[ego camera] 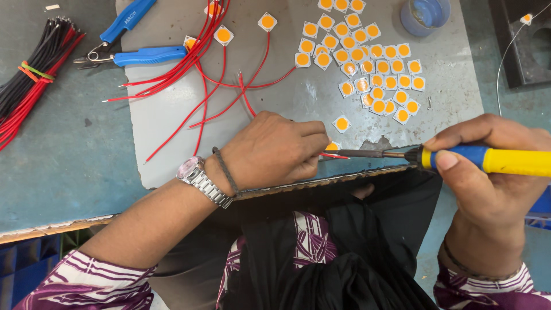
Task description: The person solders red insulated wires onto the contact pads of small square LED chip modules using a soldering iron, one module at a time, placing each finished wired module aside on the workbench while taking new wires and modules from the bench.
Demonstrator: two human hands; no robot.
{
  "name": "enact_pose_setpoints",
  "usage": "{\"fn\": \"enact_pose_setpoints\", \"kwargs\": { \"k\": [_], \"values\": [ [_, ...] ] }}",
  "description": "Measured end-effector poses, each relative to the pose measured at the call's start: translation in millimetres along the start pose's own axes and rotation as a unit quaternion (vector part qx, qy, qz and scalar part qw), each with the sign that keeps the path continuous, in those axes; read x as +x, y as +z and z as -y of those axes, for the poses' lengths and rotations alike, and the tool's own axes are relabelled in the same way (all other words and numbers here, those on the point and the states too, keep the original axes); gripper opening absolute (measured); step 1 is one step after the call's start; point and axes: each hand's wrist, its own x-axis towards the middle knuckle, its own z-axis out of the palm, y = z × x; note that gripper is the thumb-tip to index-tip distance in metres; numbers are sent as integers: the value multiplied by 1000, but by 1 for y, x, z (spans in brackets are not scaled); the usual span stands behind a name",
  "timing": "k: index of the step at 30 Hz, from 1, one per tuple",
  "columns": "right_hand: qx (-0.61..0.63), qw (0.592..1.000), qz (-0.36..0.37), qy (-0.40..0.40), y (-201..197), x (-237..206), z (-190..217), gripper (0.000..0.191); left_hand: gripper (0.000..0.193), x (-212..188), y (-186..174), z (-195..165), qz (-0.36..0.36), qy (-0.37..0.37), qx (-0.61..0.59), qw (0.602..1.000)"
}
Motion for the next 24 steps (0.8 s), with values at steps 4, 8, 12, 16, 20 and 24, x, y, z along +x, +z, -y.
{"fn": "enact_pose_setpoints", "kwargs": {
  "k": [4,8,12,16,20,24],
  "values": [
    [-7,1000,13,1,0,7,6,20,10,1,-1,0,-1,1,-1,1000],
    [-10,1000,29,6,-1,7,9,20,9,1,-1,-1,2,-2,3,1000],
    [15,1000,11,5,-2,3,3,20,9,2,-1,-1,-1,-1,-1,1000],
    [74,997,-21,-1,0,-8,-2,19,8,1,-1,0,2,-1,-14,1000],
    [33,999,-6,-18,-3,-4,-5,21,8,2,-1,0,1,1,-6,1000],
    [-5,1000,12,-22,0,8,-1,22,8,1,-1,0,0,-2,-14,1000]
  ]
}}
